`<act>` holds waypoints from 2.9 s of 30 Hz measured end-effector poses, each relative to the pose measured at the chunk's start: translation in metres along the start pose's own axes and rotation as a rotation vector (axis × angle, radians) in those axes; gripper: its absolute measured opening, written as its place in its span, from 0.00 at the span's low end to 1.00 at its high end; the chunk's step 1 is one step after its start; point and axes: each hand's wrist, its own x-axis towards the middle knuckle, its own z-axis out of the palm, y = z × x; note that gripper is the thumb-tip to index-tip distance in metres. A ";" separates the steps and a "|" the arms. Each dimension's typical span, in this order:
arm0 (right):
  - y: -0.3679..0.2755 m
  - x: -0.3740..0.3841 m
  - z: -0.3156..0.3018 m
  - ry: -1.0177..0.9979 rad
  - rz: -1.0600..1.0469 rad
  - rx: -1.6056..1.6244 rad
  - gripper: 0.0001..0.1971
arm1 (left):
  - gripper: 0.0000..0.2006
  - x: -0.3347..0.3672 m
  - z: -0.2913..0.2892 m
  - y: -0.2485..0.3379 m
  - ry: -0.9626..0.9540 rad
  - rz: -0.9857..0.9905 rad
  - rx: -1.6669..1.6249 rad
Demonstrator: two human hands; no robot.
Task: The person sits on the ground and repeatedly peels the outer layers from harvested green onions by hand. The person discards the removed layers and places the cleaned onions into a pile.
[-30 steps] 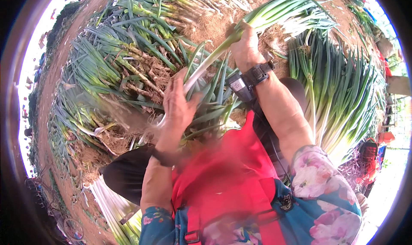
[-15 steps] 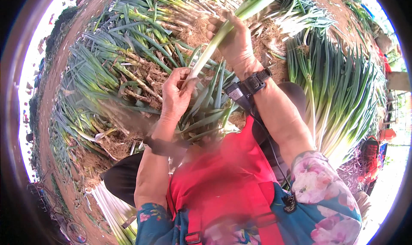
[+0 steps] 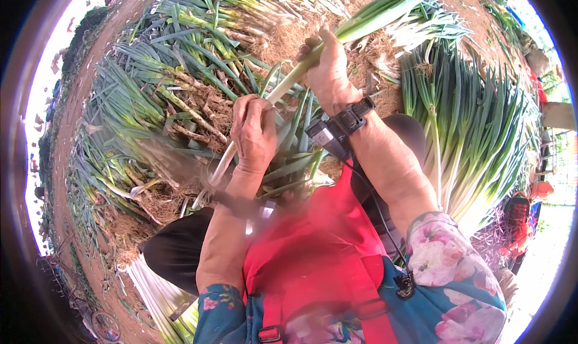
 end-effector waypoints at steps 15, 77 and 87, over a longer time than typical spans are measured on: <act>0.007 -0.002 -0.003 -0.001 -0.037 -0.043 0.10 | 0.30 0.010 -0.013 0.001 -0.206 -0.130 0.107; -0.023 0.060 -0.050 0.112 -0.080 -0.079 0.11 | 0.08 -0.049 -0.176 -0.067 -0.232 -0.805 -0.209; -0.019 0.024 -0.029 -0.138 0.043 0.059 0.06 | 0.17 -0.039 -0.200 -0.091 -0.485 -0.303 0.739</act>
